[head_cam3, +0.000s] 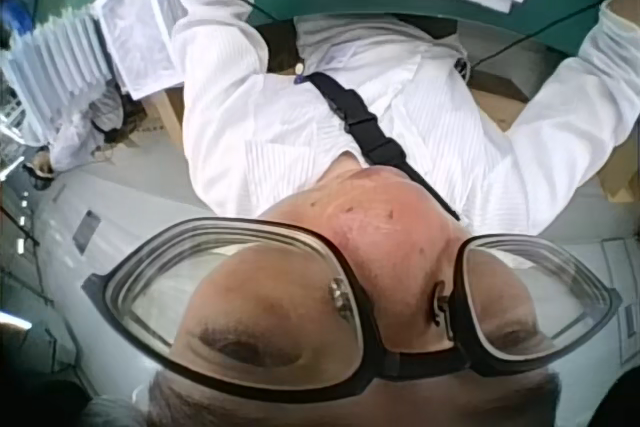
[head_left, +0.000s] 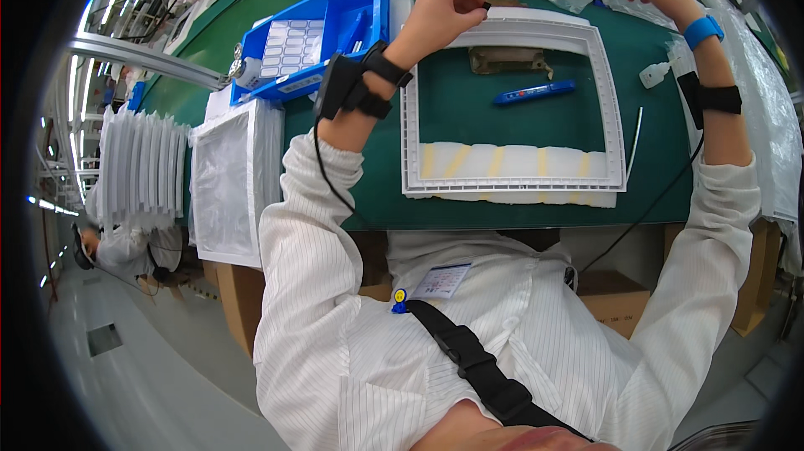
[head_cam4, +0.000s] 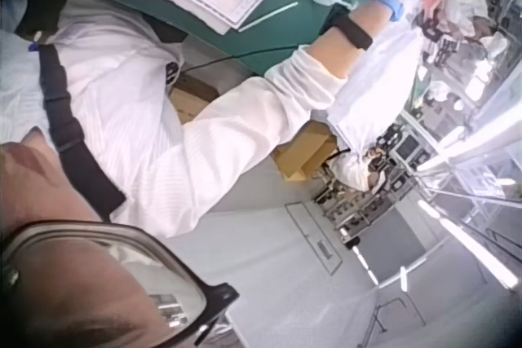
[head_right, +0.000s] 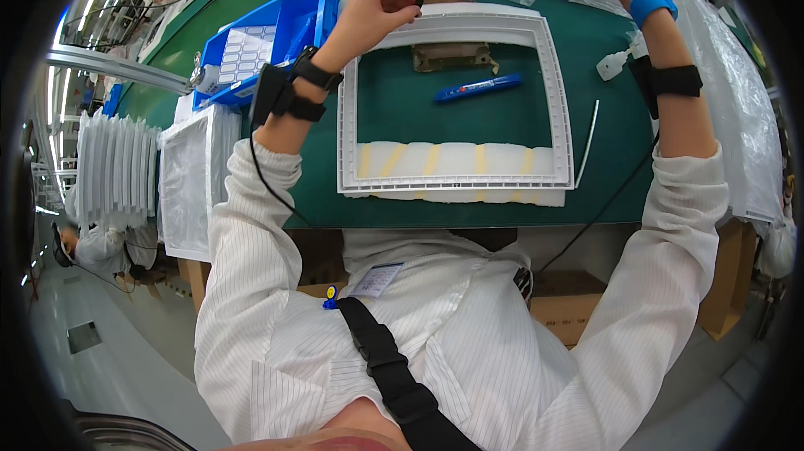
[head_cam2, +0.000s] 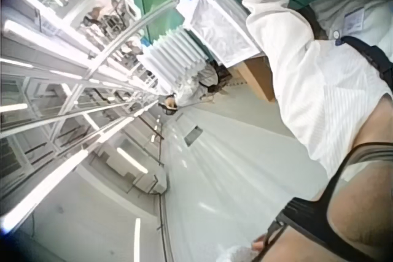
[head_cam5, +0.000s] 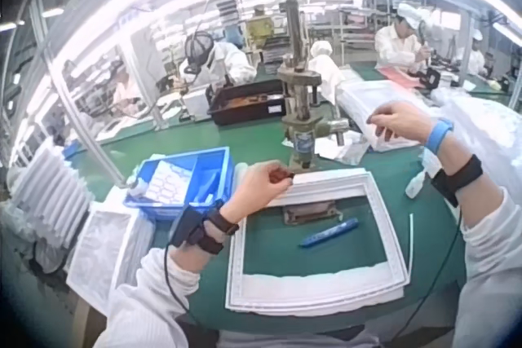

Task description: Assembling a white plastic frame with foam strips and adhesive in a factory production setting.

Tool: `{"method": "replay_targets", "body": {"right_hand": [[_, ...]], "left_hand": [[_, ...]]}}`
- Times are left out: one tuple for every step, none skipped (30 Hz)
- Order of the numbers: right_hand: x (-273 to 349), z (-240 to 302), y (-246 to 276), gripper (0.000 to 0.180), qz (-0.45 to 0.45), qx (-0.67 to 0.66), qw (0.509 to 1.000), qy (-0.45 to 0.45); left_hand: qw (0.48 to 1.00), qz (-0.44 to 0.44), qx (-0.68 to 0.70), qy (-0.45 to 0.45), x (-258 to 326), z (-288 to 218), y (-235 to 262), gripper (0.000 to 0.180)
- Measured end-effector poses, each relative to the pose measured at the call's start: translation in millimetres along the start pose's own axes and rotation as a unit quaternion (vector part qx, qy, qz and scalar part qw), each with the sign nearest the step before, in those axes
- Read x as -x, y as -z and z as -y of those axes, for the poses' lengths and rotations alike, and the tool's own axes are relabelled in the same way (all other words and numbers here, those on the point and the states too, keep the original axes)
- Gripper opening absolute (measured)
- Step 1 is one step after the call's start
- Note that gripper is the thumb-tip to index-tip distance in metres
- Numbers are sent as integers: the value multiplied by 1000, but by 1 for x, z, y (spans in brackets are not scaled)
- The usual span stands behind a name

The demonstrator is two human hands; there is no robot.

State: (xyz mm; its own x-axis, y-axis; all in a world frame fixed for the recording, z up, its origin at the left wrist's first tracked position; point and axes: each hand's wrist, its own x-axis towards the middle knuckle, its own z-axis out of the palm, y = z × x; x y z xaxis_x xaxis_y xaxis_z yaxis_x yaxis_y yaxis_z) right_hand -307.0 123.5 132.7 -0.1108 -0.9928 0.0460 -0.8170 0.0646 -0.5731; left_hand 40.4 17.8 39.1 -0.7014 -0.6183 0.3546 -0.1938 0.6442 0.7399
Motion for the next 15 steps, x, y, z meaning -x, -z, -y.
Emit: {"method": "replay_targets", "body": {"right_hand": [[3,11,12,27,-49,-30,998,-33],[-1,31,24,32,-32,-37,998,-45],[-10,39,30,29,-74,-58,995,-34],[-24,42,37,27,-118,-77,990,-25],[-39,44,46,32,-131,-87,987,-30],[-56,48,50,32,-135,-86,987,-28],[-75,52,49,36,-155,-135,979,-3],[-94,57,48,40,-175,-183,967,21],[-114,63,47,44,-175,-179,968,26],[-134,67,46,48,-175,-173,969,28],[-153,68,44,48,-178,-175,968,29],[-170,66,40,51,-225,-153,961,56],[-186,64,36,54,-271,-129,950,82],[-198,63,35,54,-275,-130,949,81],[-209,59,35,57,-324,-86,938,87]], "left_hand": [[1000,-17,2,-7,-9,9,-7,26],[1000,-17,1,-11,-13,16,-9,26],[1000,-23,2,-1,-16,23,-10,27],[1000,-29,4,7,-20,29,-14,28],[999,-24,38,24,-21,29,-17,28],[999,-24,36,20,-22,29,-19,28],[999,-21,28,31,-21,30,-21,28],[999,-18,21,41,-20,30,-22,27],[998,-20,19,49,-18,32,-23,27],[998,-20,17,48,-18,31,-26,27],[997,-10,39,61,-19,29,-28,28],[995,2,61,73,-20,27,-32,28],[995,-9,65,70,-22,24,-35,29],[996,-7,63,66,-25,21,-38,29],[996,-2,59,67,-29,18,-42,28]]}}
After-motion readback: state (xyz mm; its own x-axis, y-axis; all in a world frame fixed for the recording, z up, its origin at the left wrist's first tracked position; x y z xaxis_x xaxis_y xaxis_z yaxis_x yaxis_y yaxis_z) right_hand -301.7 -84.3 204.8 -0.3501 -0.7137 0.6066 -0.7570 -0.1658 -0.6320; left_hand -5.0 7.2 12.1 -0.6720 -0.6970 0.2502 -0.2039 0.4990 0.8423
